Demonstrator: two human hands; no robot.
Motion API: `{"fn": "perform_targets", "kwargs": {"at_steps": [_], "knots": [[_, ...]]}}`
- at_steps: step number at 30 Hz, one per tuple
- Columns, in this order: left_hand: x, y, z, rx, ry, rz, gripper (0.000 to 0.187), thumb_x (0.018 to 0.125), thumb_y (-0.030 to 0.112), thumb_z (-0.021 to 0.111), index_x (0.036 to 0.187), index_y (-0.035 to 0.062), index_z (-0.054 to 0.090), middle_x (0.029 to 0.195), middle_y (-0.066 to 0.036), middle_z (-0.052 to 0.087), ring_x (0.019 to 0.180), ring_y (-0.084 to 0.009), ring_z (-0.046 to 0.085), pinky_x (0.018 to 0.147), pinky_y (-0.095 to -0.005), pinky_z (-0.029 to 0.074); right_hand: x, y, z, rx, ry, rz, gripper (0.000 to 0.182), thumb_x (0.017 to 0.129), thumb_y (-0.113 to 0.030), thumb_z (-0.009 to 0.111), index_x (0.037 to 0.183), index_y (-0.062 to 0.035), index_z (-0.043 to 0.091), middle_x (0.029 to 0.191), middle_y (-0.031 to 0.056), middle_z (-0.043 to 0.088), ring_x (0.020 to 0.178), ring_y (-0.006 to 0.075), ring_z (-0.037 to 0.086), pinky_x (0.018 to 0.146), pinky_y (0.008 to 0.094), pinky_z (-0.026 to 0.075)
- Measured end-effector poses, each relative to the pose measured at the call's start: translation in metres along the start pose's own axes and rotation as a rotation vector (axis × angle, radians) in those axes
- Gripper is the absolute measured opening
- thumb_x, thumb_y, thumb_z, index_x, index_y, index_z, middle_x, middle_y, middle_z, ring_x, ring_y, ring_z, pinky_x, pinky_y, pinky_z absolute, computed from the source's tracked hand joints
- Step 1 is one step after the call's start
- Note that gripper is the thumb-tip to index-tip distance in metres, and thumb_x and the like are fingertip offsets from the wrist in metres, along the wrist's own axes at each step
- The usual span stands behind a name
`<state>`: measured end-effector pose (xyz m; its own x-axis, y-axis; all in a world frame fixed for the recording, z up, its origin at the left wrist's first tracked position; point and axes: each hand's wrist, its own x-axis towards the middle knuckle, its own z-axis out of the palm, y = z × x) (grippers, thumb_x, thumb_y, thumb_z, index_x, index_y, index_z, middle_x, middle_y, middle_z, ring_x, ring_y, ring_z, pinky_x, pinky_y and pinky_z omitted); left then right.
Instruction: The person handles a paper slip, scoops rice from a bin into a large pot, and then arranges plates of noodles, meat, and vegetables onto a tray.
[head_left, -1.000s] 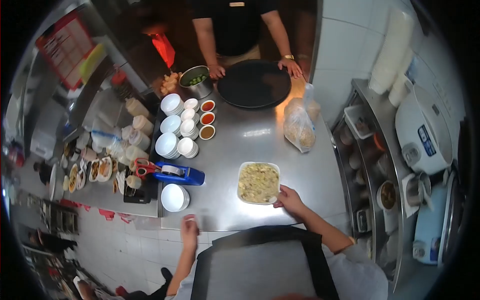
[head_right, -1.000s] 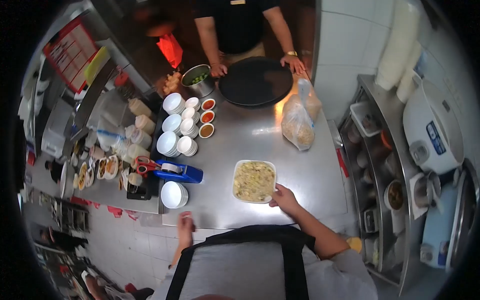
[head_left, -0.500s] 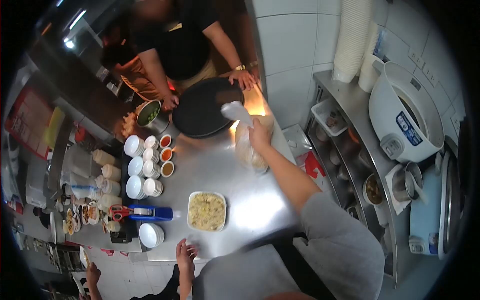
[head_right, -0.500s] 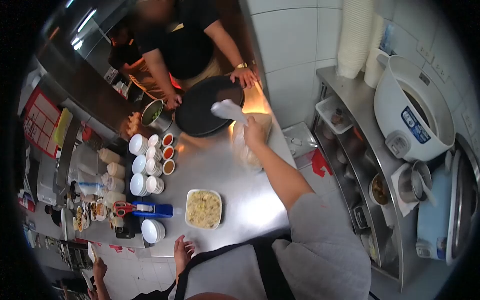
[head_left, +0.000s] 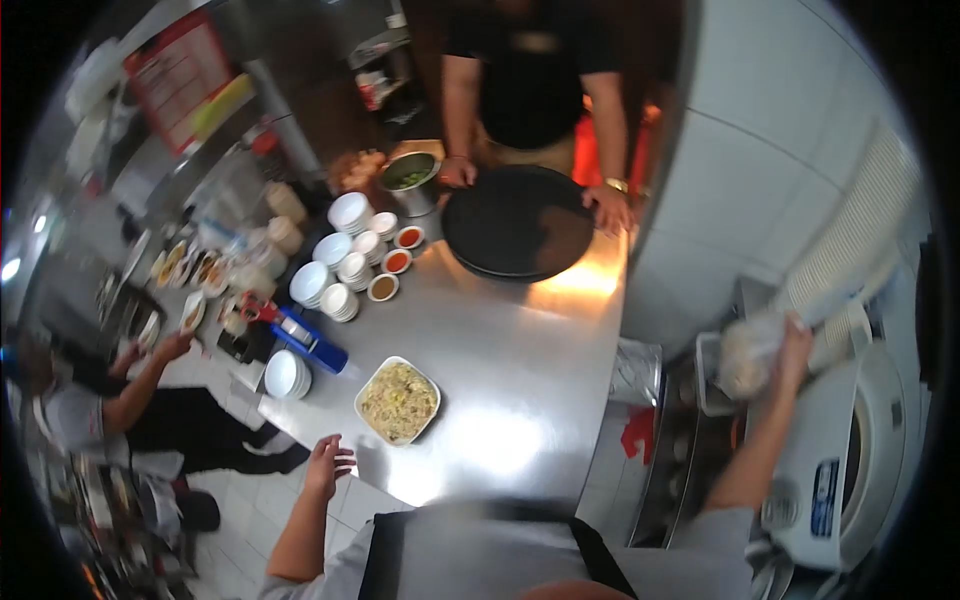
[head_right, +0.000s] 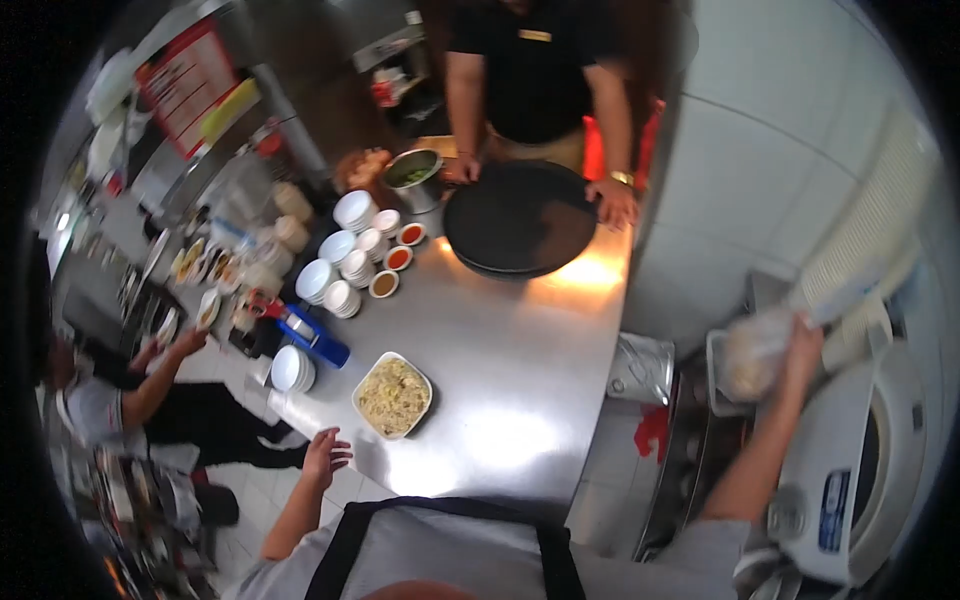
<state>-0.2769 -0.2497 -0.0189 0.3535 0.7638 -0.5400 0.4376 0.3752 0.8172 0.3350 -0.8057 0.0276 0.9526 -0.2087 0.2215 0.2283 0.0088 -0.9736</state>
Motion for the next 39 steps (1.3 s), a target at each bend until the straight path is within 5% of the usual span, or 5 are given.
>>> {"fn": "perform_targets", "kwargs": {"at_steps": [7, 12, 16, 28, 39], "knots": [[0.001, 0.017, 0.023, -0.075, -0.129, 0.046, 0.037, 0.092, 0.034, 0.042, 0.122, 0.0127, 0.041, 0.101, -0.010, 0.058, 0.089, -0.0212, 0.057, 0.074, -0.0355, 0.046, 0.026, 0.071, -0.082, -1.355, 0.141, 0.132, 0.054, 0.084, -0.020, 0.044, 0.135, -0.0123, 0.029, 0.125, 0.0272, 0.042, 0.109, 0.0423, 0.046, 0.089, 0.0459, 0.039], [-0.009, -0.007, -0.012, -0.163, -0.103, 0.041, 0.039, 0.091, 0.037, 0.043, 0.122, 0.0131, 0.041, 0.101, -0.008, 0.059, 0.086, -0.0197, 0.057, 0.074, -0.0349, 0.045, -0.005, 0.018, -0.024, -1.262, 0.321, 0.155, 0.064, 0.083, -0.027, 0.051, 0.138, -0.0138, 0.023, 0.130, 0.0297, 0.032, 0.118, 0.0434, 0.037, 0.098, 0.0469, 0.031], [-0.022, -0.083, -0.062, -0.222, -0.266, -0.058, 0.040, 0.089, 0.040, 0.046, 0.118, 0.0127, 0.047, 0.096, -0.007, 0.060, 0.088, -0.0169, 0.056, 0.074, -0.0337, 0.044, -0.114, -0.008, 0.075, -1.129, 0.163, -0.662, 0.069, 0.074, -0.023, 0.064, 0.131, -0.0017, 0.033, 0.131, 0.0286, 0.031, 0.124, 0.0438, 0.026, 0.103, 0.0482, 0.022], [-0.035, -0.415, -0.201, 0.732, -0.511, 0.150, 0.048, 0.078, 0.037, 0.057, 0.118, 0.0109, 0.052, 0.099, -0.011, 0.062, 0.091, -0.0243, 0.058, 0.079, -0.0352, 0.044, -0.602, -0.114, 0.309, -0.022, -1.563, -0.198, 0.017, 0.081, -0.005, 0.059, 0.096, -0.0012, 0.063, 0.082, 0.0103, 0.065, 0.071, 0.0134, 0.063, 0.068, 0.0249, 0.049], [0.131, -0.250, -0.410, 0.207, 0.235, 0.126, 0.032, 0.089, 0.029, 0.047, 0.081, 0.0002, 0.060, 0.071, -0.007, 0.063, 0.063, -0.0154, 0.057, 0.058, -0.0295, 0.045, -0.777, -0.129, 0.436, 0.054, -1.612, -0.107, 0.015, 0.081, -0.008, 0.060, 0.095, -0.0040, 0.064, 0.077, 0.0062, 0.064, 0.066, 0.0102, 0.060, 0.062, 0.0223, 0.047]]}}
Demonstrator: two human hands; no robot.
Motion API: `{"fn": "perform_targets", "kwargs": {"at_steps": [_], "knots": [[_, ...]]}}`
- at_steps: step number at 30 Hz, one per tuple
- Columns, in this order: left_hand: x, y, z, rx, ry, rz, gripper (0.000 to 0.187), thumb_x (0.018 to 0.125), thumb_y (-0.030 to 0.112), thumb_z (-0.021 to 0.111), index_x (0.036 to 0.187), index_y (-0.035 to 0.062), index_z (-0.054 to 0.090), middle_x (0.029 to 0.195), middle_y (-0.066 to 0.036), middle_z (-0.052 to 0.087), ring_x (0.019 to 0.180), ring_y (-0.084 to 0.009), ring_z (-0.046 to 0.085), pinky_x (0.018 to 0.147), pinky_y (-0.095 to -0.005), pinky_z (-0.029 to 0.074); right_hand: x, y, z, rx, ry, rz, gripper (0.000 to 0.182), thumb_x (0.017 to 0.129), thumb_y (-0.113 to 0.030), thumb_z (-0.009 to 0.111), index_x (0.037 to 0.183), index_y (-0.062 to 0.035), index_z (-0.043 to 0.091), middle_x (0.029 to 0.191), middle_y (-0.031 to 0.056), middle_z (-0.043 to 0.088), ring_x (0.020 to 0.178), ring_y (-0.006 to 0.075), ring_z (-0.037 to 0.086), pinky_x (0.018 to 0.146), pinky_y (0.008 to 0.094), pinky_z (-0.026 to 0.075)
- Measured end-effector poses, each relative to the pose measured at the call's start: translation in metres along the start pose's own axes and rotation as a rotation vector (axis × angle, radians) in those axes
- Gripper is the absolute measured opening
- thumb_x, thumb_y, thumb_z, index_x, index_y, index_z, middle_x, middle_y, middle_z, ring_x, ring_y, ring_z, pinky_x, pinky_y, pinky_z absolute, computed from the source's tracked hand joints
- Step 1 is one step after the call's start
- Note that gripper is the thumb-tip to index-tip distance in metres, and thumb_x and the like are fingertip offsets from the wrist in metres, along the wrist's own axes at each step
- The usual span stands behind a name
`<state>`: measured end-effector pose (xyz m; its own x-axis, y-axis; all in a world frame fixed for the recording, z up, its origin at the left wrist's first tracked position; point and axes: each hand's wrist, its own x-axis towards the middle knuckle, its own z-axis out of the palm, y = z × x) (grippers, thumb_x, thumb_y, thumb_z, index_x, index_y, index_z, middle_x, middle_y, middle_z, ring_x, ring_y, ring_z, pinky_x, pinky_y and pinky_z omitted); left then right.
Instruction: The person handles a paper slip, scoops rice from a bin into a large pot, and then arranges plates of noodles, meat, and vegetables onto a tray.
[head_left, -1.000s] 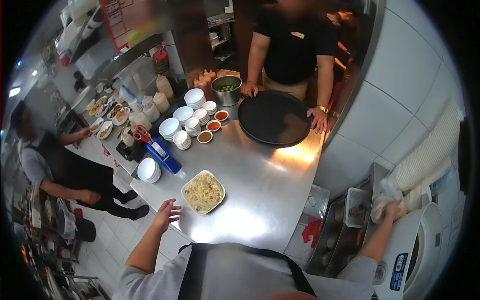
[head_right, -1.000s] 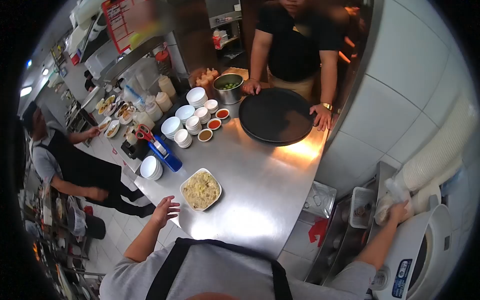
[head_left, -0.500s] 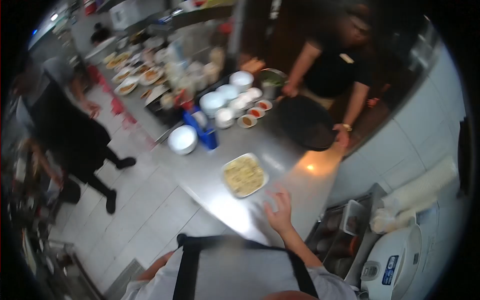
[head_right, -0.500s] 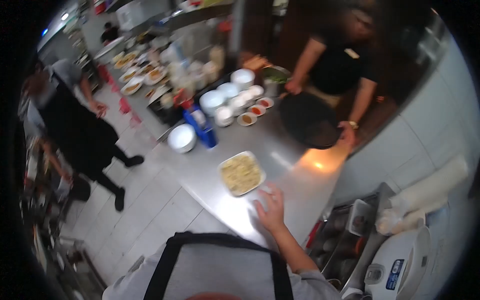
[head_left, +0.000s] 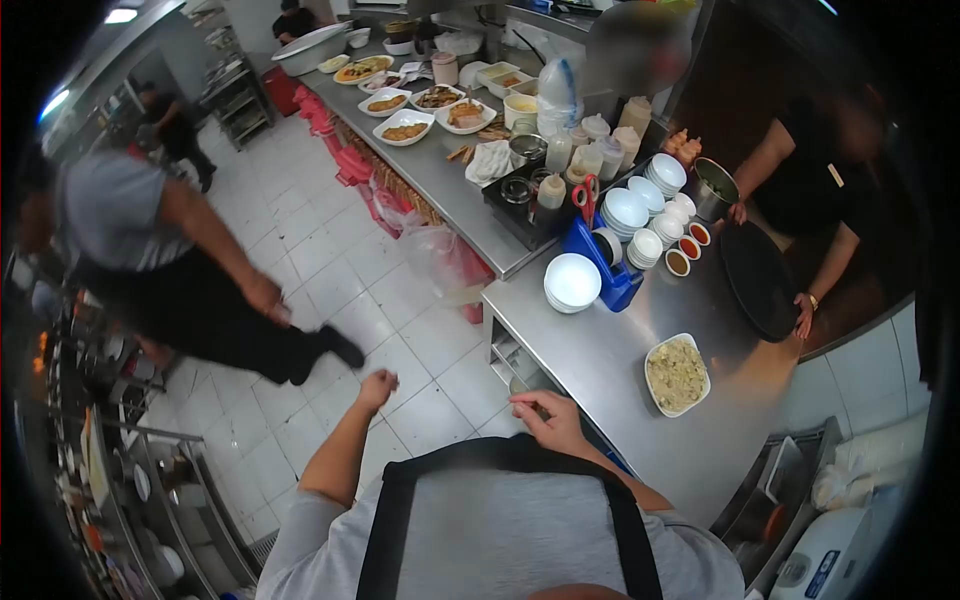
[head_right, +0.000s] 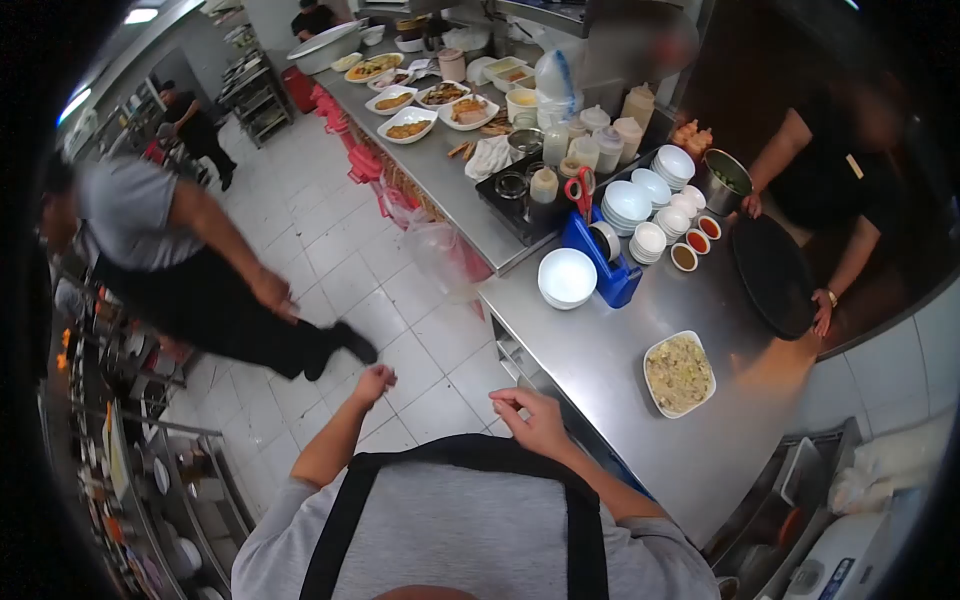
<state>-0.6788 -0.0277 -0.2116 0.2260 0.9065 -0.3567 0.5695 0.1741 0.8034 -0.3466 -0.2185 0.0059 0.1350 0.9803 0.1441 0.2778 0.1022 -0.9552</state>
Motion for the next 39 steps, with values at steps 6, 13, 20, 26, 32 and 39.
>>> {"fn": "perform_targets", "kwargs": {"at_steps": [6, 13, 20, 26, 32, 39], "knots": [[0.145, 0.172, -0.026, -0.383, -0.026, 0.088, 0.029, 0.089, 0.030, 0.049, 0.080, 0.0031, 0.056, 0.071, -0.009, 0.059, 0.062, -0.0164, 0.059, 0.058, -0.0275, 0.048, 0.051, 0.005, -0.026, 0.138, 0.156, 0.172, 0.017, 0.085, -0.006, 0.054, 0.100, 0.0000, 0.060, 0.077, 0.0049, 0.062, 0.071, 0.0091, 0.060, 0.064, 0.0214, 0.047], [0.266, 0.332, -0.028, -0.843, -0.146, 0.114, 0.038, 0.087, 0.012, 0.051, 0.119, 0.0049, 0.033, 0.089, -0.013, 0.056, 0.069, -0.0208, 0.058, 0.064, -0.0312, 0.051, 0.111, 0.024, -0.035, 0.078, 0.058, 0.320, 0.019, 0.084, -0.009, 0.055, 0.102, -0.0030, 0.060, 0.069, 0.0011, 0.061, 0.064, 0.0065, 0.057, 0.060, 0.0206, 0.045], [0.480, 0.375, -0.014, -1.045, -0.230, 0.078, 0.050, 0.087, 0.003, 0.043, 0.130, 0.0066, 0.018, 0.083, -0.016, 0.054, 0.071, -0.0247, 0.059, 0.063, -0.0416, 0.054, 0.099, 0.079, -0.020, 0.143, 0.428, 0.520, 0.022, 0.088, -0.016, 0.054, 0.104, -0.0012, 0.057, 0.070, 0.0041, 0.061, 0.061, 0.0085, 0.057, 0.055, 0.0214, 0.046], [0.558, 0.388, -0.001, -0.861, -0.331, -0.052, 0.038, 0.087, 0.012, 0.051, 0.115, 0.0037, 0.026, 0.080, -0.016, 0.056, 0.058, -0.0227, 0.059, 0.045, -0.0292, 0.051, 0.116, 0.081, 0.033, 0.469, 1.029, 0.588, 0.019, 0.087, -0.012, 0.054, 0.102, 0.0000, 0.056, 0.068, 0.0082, 0.060, 0.056, 0.0145, 0.058, 0.051, 0.0255, 0.050], [0.521, 0.418, -0.003, -0.792, -0.083, 0.016, 0.040, 0.087, 0.017, 0.054, 0.114, 0.0054, 0.027, 0.090, -0.016, 0.055, 0.050, -0.0216, 0.057, 0.037, -0.0268, 0.046, 0.162, 0.042, 0.069, 0.292, 1.183, 0.543, 0.014, 0.085, -0.009, 0.055, 0.097, -0.0015, 0.059, 0.062, 0.0032, 0.057, 0.051, 0.0091, 0.053, 0.045, 0.0206, 0.043], [0.484, 0.434, -0.075, -0.702, -0.449, 0.231, 0.031, 0.084, 0.004, 0.043, 0.112, -0.0018, 0.031, 0.069, -0.017, 0.057, 0.046, -0.0208, 0.057, 0.036, -0.0275, 0.045, 0.216, -0.046, 0.067, 0.205, 0.992, 0.429, 0.016, 0.085, -0.009, 0.055, 0.099, -0.0017, 0.060, 0.058, -0.0008, 0.051, 0.050, 0.0061, 0.049, 0.045, 0.0197, 0.040]]}}
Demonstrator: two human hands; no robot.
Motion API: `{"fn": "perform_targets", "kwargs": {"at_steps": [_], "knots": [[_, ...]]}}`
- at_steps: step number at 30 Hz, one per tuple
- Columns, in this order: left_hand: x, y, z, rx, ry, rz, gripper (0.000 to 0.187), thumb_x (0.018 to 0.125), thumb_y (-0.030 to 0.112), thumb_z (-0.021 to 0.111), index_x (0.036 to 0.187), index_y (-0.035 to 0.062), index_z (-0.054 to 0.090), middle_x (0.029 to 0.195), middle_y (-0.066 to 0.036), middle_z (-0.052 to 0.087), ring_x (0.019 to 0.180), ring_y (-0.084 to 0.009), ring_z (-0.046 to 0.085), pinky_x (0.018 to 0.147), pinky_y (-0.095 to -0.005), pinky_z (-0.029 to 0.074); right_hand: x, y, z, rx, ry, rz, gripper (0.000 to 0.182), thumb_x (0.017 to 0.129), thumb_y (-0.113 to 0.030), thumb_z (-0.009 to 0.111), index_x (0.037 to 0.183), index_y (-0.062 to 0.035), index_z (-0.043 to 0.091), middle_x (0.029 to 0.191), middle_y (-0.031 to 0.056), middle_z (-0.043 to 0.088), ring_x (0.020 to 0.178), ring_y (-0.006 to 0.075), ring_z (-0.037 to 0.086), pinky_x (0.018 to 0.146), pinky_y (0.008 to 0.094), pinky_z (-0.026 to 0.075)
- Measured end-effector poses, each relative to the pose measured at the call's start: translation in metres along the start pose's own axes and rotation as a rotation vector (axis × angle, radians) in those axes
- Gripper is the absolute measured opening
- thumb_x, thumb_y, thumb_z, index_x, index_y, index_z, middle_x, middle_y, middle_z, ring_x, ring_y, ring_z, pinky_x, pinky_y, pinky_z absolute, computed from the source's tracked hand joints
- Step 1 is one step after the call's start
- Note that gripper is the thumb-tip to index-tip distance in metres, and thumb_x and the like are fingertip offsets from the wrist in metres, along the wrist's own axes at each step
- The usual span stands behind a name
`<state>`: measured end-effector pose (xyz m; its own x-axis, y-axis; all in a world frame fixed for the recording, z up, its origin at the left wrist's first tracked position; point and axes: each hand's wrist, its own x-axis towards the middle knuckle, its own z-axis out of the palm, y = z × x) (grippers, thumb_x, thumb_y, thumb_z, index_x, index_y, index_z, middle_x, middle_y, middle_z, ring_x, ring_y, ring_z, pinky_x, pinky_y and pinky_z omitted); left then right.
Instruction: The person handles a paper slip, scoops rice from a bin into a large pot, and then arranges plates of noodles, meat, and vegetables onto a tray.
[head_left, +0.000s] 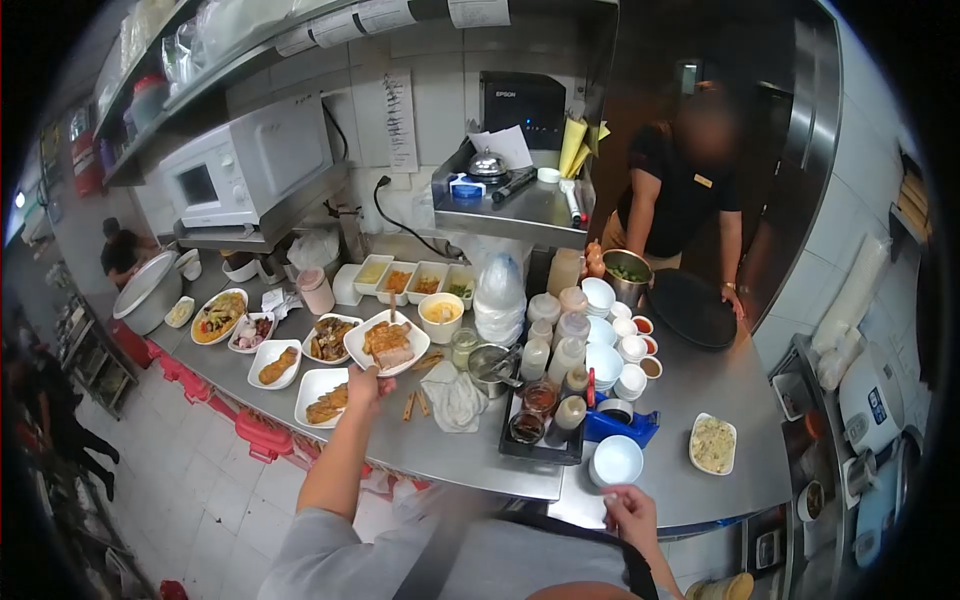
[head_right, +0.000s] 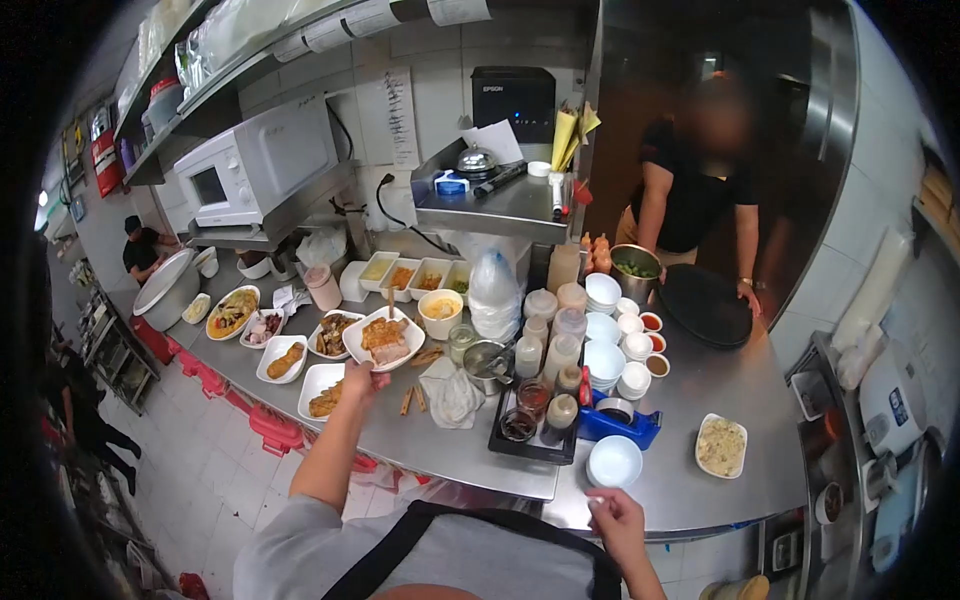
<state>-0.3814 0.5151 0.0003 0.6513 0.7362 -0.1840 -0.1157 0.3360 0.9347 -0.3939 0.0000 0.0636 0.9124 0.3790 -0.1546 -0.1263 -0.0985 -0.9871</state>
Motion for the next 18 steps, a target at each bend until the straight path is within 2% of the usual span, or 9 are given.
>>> {"fn": "perform_targets", "kwargs": {"at_steps": [2, 4, 6, 7, 9, 12, 13, 16, 18], "knots": [[-0.057, 0.046, 0.003, 0.106, -0.012, -0.039, 0.030, 0.083, 0.004, 0.042, 0.111, -0.0032, 0.033, 0.069, -0.017, 0.057, 0.047, -0.0207, 0.057, 0.036, -0.0269, 0.045, 0.018, -0.022, 0.026, 0.119, -0.202, -0.081, 0.021, 0.087, -0.010, 0.053, 0.105, -0.0006, 0.058, 0.068, 0.0032, 0.057, 0.056, 0.0091, 0.052, 0.051, 0.0218, 0.044], [-0.092, 0.067, -0.005, 0.173, -0.158, -0.092, 0.033, 0.083, 0.005, 0.043, 0.113, -0.0029, 0.033, 0.070, -0.017, 0.058, 0.048, -0.0206, 0.058, 0.040, -0.0264, 0.047, 0.040, -0.041, 0.062, 0.304, -0.409, 0.015, 0.030, 0.088, -0.011, 0.051, 0.116, 0.0000, 0.051, 0.089, 0.0104, 0.060, 0.074, 0.0152, 0.058, 0.064, 0.0267, 0.048], [-0.124, 0.079, -0.003, 0.210, -0.252, -0.153, 0.034, 0.083, 0.006, 0.043, 0.114, -0.0023, 0.031, 0.070, -0.016, 0.058, 0.050, -0.0206, 0.058, 0.042, -0.0264, 0.048, 0.065, -0.048, 0.096, 0.496, -0.602, 0.114, 0.047, 0.089, -0.013, 0.050, 0.132, -0.0025, 0.032, 0.108, 0.0169, 0.055, 0.091, 0.0226, 0.057, 0.077, 0.0335, 0.048], [-0.138, 0.080, -0.002, 0.184, -0.308, -0.213, 0.040, 0.084, 0.006, 0.044, 0.120, 0.0001, 0.028, 0.072, -0.016, 0.059, 0.051, -0.0203, 0.059, 0.045, -0.0274, 0.049, 0.072, -0.051, 0.108, 0.533, -0.614, 0.161, 0.050, 0.090, -0.014, 0.049, 0.134, -0.0039, 0.028, 0.111, 0.0179, 0.053, 0.095, 0.0250, 0.056, 0.080, 0.0352, 0.047], [-0.168, 0.077, 0.007, 0.209, -0.377, -0.268, 0.042, 0.083, 0.006, 0.045, 0.121, 0.0026, 0.027, 0.076, -0.016, 0.060, 0.052, -0.0197, 0.060, 0.044, -0.0264, 0.051, 0.078, -0.054, 0.121, 0.612, -0.630, 0.256, 0.056, 0.090, -0.017, 0.047, 0.137, -0.0068, 0.019, 0.118, 0.0199, 0.049, 0.104, 0.0298, 0.054, 0.085, 0.0387, 0.045], [-0.201, 0.059, 0.030, 0.204, -0.471, -0.355, 0.045, 0.083, 0.005, 0.047, 0.123, 0.0051, 0.026, 0.079, -0.016, 0.060, 0.052, -0.0198, 0.060, 0.046, -0.0265, 0.052, 0.069, -0.052, 0.102, 0.688, -0.697, 0.309, 0.067, 0.090, -0.010, 0.046, 0.140, -0.0079, 0.001, 0.118, 0.0222, 0.047, 0.102, 0.0313, 0.054, 0.087, 0.0412, 0.045], [-0.211, 0.053, 0.041, 0.195, -0.499, -0.387, 0.046, 0.083, 0.005, 0.048, 0.124, 0.0057, 0.026, 0.079, -0.016, 0.060, 0.052, -0.0200, 0.060, 0.047, -0.0268, 0.053, 0.066, -0.048, 0.089, 0.717, -0.724, 0.325, 0.065, 0.090, -0.007, 0.045, 0.140, -0.0089, 0.004, 0.117, 0.0219, 0.047, 0.102, 0.0311, 0.054, 0.086, 0.0410, 0.046], [-0.249, 0.041, 0.097, 0.190, -0.524, -0.461, 0.047, 0.084, 0.006, 0.050, 0.124, 0.0080, 0.024, 0.081, -0.015, 0.060, 0.053, -0.0193, 0.060, 0.047, -0.0267, 0.052, 0.047, -0.041, 0.036, 0.641, -0.602, 0.279, 0.064, 0.089, -0.005, 0.044, 0.140, -0.0122, 0.006, 0.114, 0.0216, 0.049, 0.098, 0.0309, 0.056, 0.085, 0.0408, 0.048], [-0.265, 0.026, 0.139, 0.193, -0.604, -0.488, 0.046, 0.085, 0.008, 0.050, 0.123, 0.0080, 0.023, 0.082, -0.014, 0.060, 0.054, -0.0184, 0.060, 0.048, -0.0268, 0.051, 0.035, -0.043, -0.005, 0.560, -0.483, 0.259, 0.063, 0.086, 0.000, 0.045, 0.138, -0.0135, 0.012, 0.108, 0.0198, 0.052, 0.088, 0.0307, 0.060, 0.077, 0.0419, 0.052]]}}
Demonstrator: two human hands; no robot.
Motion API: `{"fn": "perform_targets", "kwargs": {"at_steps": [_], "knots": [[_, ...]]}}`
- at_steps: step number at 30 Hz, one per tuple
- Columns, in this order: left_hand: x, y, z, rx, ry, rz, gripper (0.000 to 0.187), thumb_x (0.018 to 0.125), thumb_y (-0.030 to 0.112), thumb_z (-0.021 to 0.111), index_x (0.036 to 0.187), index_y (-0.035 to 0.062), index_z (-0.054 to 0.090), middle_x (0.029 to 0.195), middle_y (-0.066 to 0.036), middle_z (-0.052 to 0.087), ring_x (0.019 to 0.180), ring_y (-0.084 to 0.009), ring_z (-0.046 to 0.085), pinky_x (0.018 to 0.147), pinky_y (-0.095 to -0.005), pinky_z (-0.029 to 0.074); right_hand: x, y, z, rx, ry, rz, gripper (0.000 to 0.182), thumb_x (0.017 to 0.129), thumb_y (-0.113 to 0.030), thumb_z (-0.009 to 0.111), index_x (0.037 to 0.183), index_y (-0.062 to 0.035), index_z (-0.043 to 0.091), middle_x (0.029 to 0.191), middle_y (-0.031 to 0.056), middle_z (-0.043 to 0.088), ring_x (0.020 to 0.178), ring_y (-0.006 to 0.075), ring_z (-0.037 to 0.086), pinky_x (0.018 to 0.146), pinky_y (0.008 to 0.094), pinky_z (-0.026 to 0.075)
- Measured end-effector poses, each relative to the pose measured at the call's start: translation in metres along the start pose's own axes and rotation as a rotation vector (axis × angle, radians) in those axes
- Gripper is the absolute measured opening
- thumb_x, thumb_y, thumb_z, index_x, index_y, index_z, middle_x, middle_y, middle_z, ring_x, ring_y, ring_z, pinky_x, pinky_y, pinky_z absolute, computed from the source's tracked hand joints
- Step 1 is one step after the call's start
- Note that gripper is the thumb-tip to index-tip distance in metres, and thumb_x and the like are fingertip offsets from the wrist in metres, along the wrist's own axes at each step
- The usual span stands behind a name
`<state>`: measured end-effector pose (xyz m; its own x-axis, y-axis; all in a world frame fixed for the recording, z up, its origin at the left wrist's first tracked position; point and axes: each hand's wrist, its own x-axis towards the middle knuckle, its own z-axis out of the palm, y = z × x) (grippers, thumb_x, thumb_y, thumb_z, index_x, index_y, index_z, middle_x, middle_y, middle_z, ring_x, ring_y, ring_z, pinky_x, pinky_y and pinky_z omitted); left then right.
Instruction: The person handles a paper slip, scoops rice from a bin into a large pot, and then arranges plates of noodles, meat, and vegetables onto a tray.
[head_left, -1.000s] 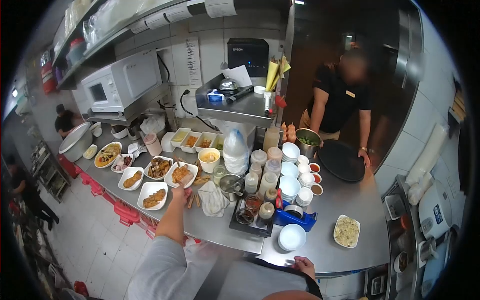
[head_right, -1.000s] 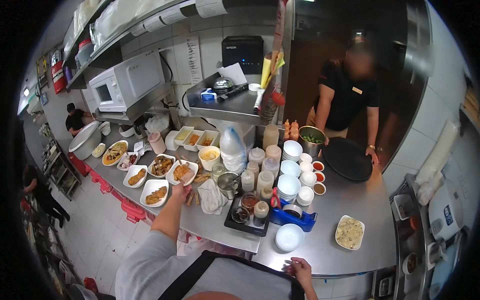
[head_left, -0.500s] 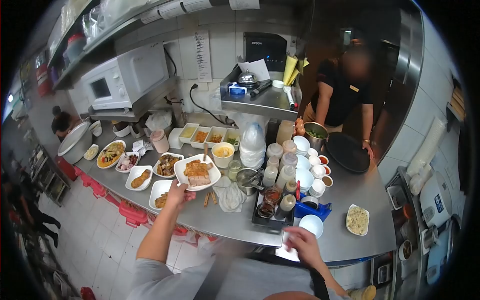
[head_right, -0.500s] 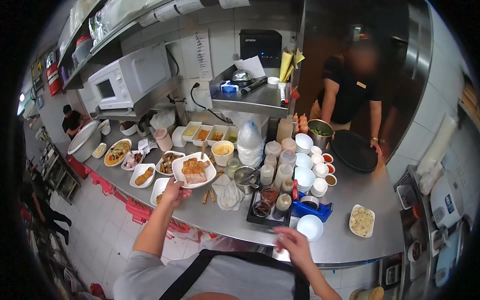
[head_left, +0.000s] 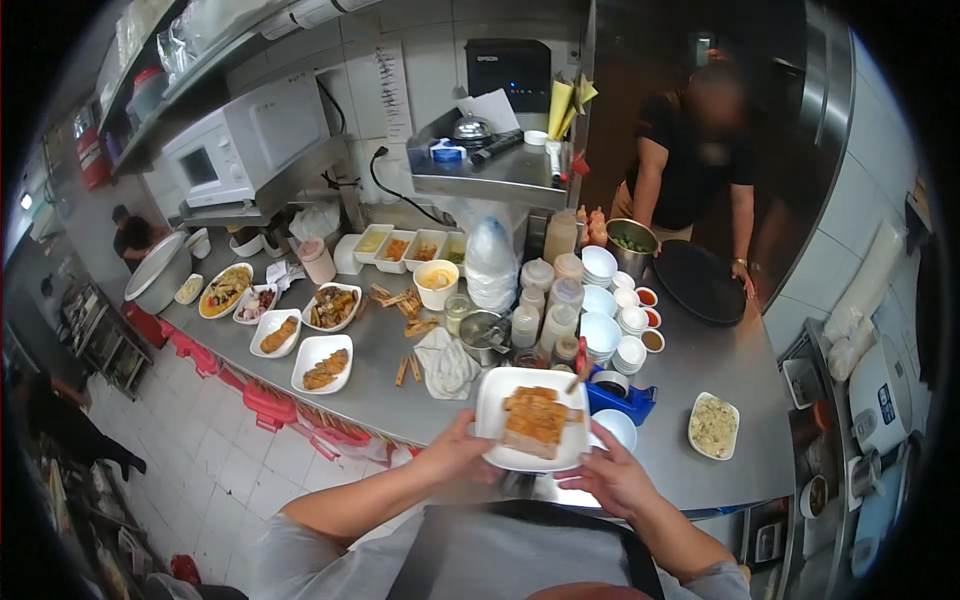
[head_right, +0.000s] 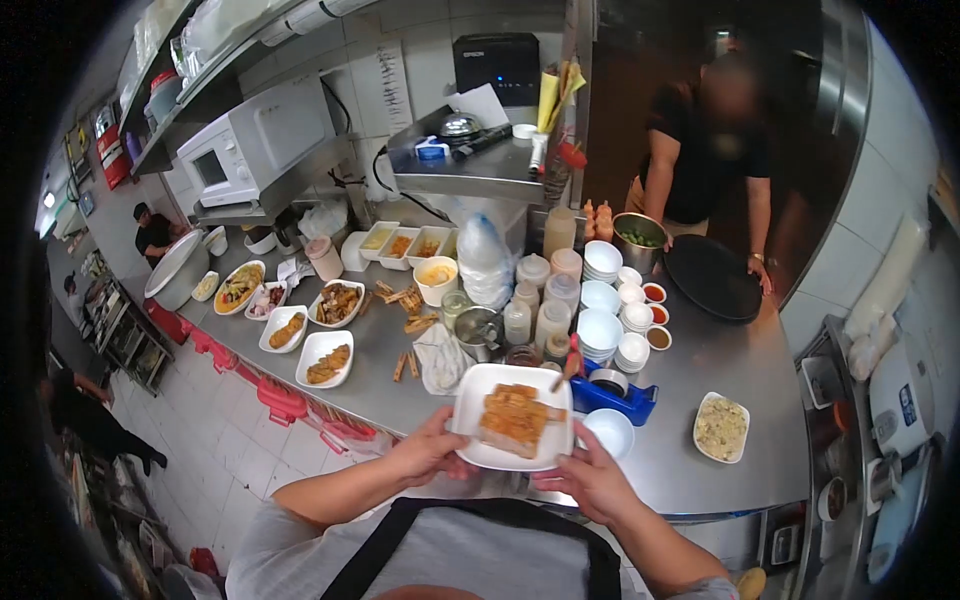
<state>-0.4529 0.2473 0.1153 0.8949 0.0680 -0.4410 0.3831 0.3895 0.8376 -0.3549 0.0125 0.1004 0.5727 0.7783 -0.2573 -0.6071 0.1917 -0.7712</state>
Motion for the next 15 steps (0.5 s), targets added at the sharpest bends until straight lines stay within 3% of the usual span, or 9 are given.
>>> {"fn": "perform_targets", "kwargs": {"at_steps": [4, 6, 7, 9, 10, 12, 15], "knots": [[0.041, -0.014, 0.090, 0.008, -0.208, 0.034, 0.041, 0.088, 0.012, 0.049, 0.120, 0.0097, 0.024, 0.083, -0.013, 0.059, 0.054, -0.0181, 0.058, 0.053, -0.0282, 0.051, -0.053, -0.038, -0.067, -0.060, 0.259, -0.148, 0.064, 0.080, 0.005, 0.045, 0.135, -0.0120, 0.017, 0.103, 0.0177, 0.053, 0.083, 0.0303, 0.062, 0.067, 0.0418, 0.056], [0.074, -0.021, 0.144, 0.012, -0.281, 0.034, 0.046, 0.089, 0.015, 0.050, 0.125, 0.0108, 0.022, 0.082, -0.013, 0.059, 0.056, -0.0195, 0.059, 0.053, -0.0293, 0.050, -0.076, -0.066, -0.104, -0.083, 0.395, -0.246, 0.057, 0.079, 0.004, 0.045, 0.131, -0.0098, 0.023, 0.110, 0.0178, 0.050, 0.083, 0.0280, 0.062, 0.062, 0.0388, 0.057], [0.092, -0.021, 0.169, 0.069, -0.330, 0.017, 0.051, 0.090, 0.018, 0.049, 0.129, 0.0116, 0.018, 0.086, -0.015, 0.059, 0.059, -0.0203, 0.060, 0.055, -0.0302, 0.051, -0.088, -0.082, -0.126, -0.112, 0.461, -0.225, 0.055, 0.077, 0.005, 0.043, 0.128, -0.0077, 0.026, 0.113, 0.0184, 0.048, 0.084, 0.0275, 0.062, 0.060, 0.0382, 0.057], [0.125, -0.022, 0.219, 0.113, -0.439, -0.018, 0.061, 0.091, 0.024, 0.048, 0.136, 0.0138, 0.009, 0.095, -0.018, 0.058, 0.069, -0.0216, 0.062, 0.059, -0.0313, 0.052, -0.109, -0.116, -0.171, -0.117, 0.538, -0.263, 0.057, 0.073, 0.007, 0.041, 0.126, -0.0045, 0.027, 0.106, 0.0207, 0.052, 0.080, 0.0293, 0.062, 0.057, 0.0372, 0.056], [0.135, -0.022, 0.240, 0.108, -0.490, -0.017, 0.066, 0.091, 0.027, 0.048, 0.139, 0.0151, 0.003, 0.101, -0.019, 0.057, 0.075, -0.0221, 0.063, 0.061, -0.0315, 0.052, -0.118, -0.130, -0.197, -0.139, 0.584, -0.278, 0.048, 0.078, 0.001, 0.044, 0.125, -0.0030, 0.031, 0.100, 0.0172, 0.056, 0.076, 0.0252, 0.063, 0.060, 0.0335, 0.056], [0.141, -0.026, 0.269, 0.207, -0.538, -0.031, 0.068, 0.092, 0.030, 0.045, 0.140, 0.0167, -0.001, 0.112, -0.019, 0.054, 0.085, -0.0224, 0.062, 0.065, -0.0310, 0.052, -0.128, -0.155, -0.240, -0.132, 0.699, -0.340, 0.050, 0.076, 0.002, 0.043, 0.125, -0.0025, 0.030, 0.100, 0.0178, 0.054, 0.076, 0.0257, 0.062, 0.062, 0.0333, 0.056], [0.145, -0.034, 0.266, 0.344, -0.714, -0.015, 0.056, 0.092, 0.025, 0.046, 0.139, 0.0133, 0.017, 0.114, -0.013, 0.054, 0.092, -0.0177, 0.059, 0.070, -0.0271, 0.049, -0.121, -0.181, -0.323, -0.219, 0.800, -0.403, 0.053, 0.076, 0.002, 0.042, 0.126, -0.0027, 0.027, 0.104, 0.0198, 0.051, 0.080, 0.0272, 0.060, 0.062, 0.0345, 0.056]]}}
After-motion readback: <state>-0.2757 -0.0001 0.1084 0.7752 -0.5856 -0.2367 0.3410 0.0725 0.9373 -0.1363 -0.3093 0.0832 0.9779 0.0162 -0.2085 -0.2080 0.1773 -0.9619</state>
